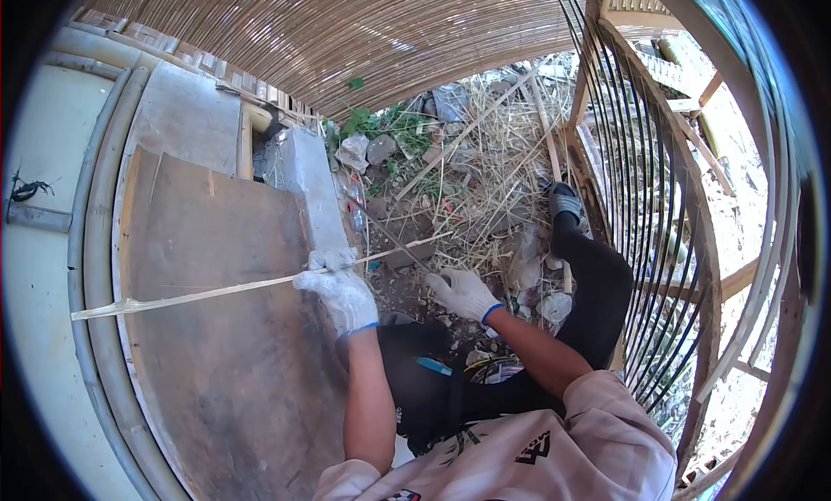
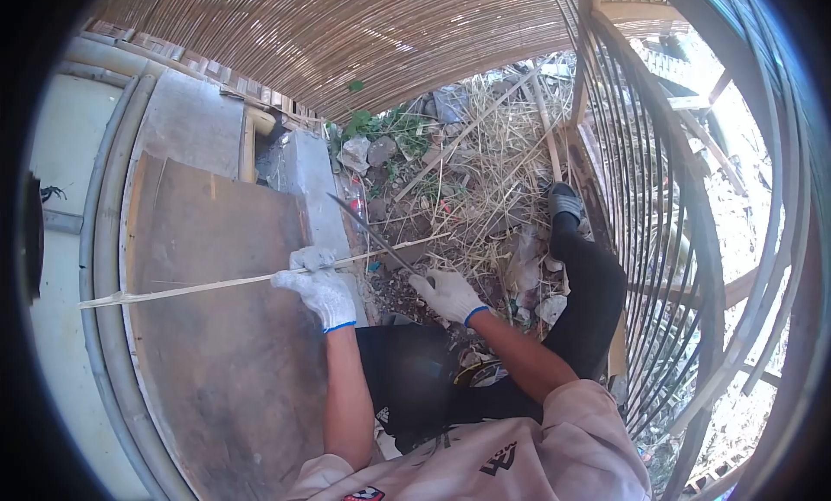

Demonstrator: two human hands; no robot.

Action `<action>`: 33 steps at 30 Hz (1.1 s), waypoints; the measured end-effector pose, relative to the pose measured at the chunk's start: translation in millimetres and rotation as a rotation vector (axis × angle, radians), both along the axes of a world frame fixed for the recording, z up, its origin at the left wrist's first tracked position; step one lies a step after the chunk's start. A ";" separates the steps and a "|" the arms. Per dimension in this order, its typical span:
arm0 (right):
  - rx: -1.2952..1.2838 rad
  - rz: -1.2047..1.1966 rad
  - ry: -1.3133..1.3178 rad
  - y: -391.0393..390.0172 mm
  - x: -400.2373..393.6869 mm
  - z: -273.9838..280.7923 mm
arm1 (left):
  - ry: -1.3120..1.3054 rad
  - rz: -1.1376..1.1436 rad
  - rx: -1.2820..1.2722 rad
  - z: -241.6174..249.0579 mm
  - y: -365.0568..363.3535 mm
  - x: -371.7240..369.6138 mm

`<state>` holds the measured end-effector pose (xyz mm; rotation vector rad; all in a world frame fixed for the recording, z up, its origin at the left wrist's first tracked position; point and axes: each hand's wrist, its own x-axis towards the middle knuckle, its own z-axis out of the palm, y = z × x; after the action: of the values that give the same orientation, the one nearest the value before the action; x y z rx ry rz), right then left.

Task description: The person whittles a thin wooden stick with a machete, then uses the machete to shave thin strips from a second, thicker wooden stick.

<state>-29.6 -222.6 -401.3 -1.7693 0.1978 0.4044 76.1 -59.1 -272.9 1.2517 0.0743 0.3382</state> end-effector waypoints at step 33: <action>-0.165 0.083 0.166 -7.6 -14.7 -29.5 | -0.035 -0.180 0.051 -0.8 16.4 -16.0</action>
<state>-44.2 -230.2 -430.7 -1.9115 0.2824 0.6107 60.0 -42.8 -273.7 1.2920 -0.0772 0.2068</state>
